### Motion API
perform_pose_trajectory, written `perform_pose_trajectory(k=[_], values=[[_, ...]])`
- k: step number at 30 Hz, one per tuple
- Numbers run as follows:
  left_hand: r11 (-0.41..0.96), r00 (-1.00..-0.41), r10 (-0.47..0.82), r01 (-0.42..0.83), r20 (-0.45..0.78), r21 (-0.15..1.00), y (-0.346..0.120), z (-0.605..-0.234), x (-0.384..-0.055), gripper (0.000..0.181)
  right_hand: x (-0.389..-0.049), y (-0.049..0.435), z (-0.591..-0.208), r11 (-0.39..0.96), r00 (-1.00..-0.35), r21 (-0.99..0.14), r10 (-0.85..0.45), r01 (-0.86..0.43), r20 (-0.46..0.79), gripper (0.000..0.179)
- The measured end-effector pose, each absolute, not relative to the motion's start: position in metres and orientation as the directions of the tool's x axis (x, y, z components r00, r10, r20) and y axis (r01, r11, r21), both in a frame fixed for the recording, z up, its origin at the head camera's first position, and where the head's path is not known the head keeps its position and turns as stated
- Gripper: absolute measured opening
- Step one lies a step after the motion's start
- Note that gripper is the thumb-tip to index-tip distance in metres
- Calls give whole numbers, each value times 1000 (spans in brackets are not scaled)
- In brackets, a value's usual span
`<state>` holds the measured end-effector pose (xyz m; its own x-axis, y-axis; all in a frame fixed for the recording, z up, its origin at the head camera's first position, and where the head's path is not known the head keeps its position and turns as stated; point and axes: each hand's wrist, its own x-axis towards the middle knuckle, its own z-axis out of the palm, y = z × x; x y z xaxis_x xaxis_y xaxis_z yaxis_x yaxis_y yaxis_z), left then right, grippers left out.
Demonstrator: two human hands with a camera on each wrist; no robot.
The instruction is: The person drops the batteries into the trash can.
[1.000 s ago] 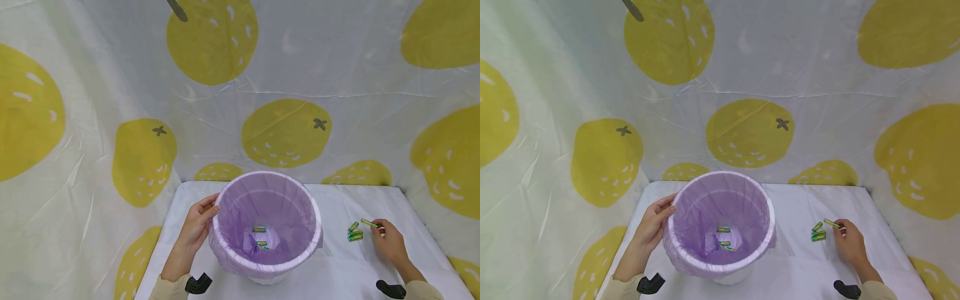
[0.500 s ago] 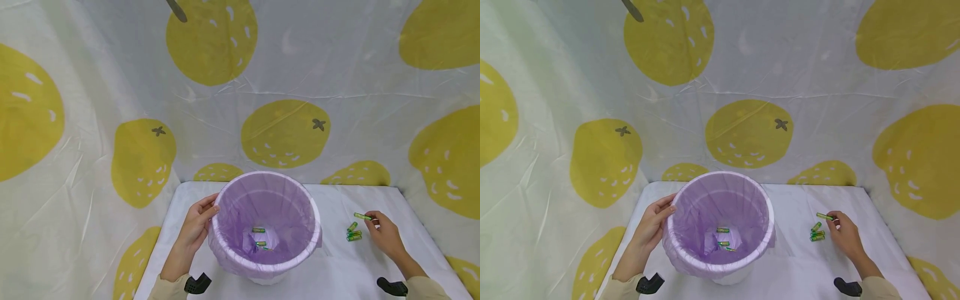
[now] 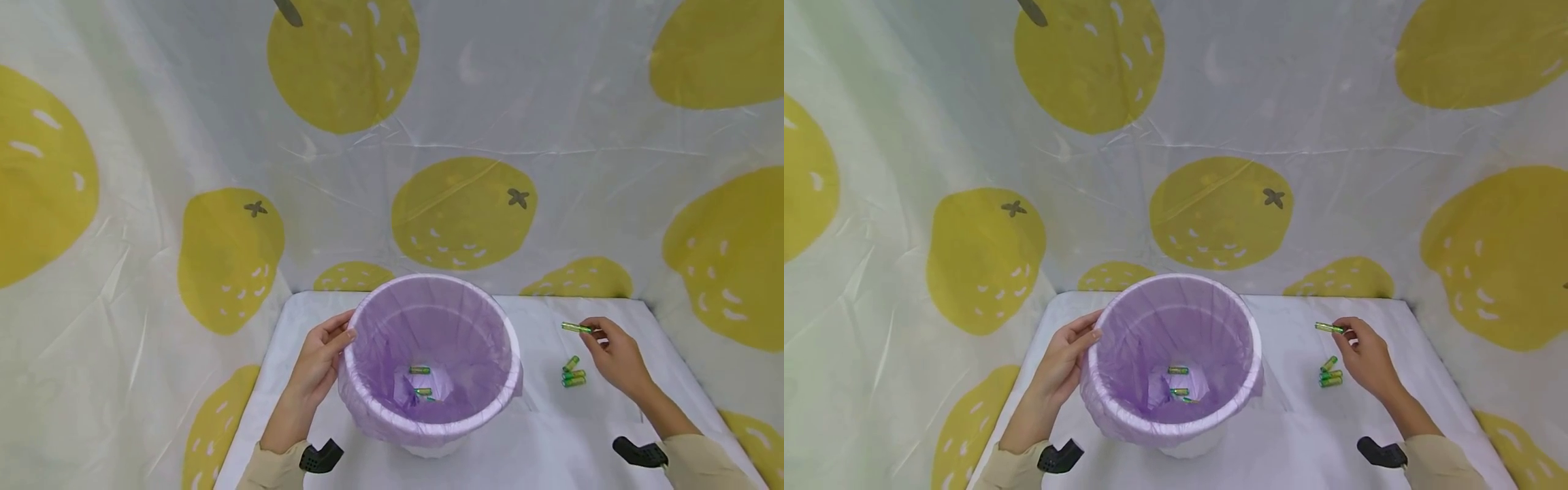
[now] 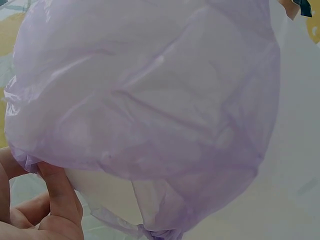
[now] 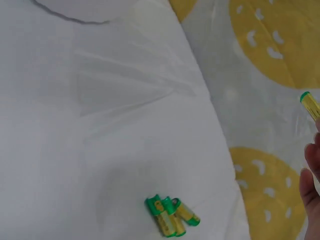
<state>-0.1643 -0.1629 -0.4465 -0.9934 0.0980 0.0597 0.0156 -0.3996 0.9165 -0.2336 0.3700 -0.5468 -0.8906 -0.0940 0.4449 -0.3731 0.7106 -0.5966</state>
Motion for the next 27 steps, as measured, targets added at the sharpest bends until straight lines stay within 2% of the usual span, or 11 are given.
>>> perform_pose_trajectory(k=[8,17,27], values=[[-413,-995,89,13,54,911,-162,-445,-165,49,-234,342,-510,650,-839,-576,-184,-495,512,23],[-409,-996,79,15,51,912,-164,-445,-163,48,-245,308,-469,579,-729,-507,-246,-639,638,27],[-417,-992,106,23,74,908,-164,-447,-165,49,-252,266,-416,459,-655,-483,-371,-746,659,34]])
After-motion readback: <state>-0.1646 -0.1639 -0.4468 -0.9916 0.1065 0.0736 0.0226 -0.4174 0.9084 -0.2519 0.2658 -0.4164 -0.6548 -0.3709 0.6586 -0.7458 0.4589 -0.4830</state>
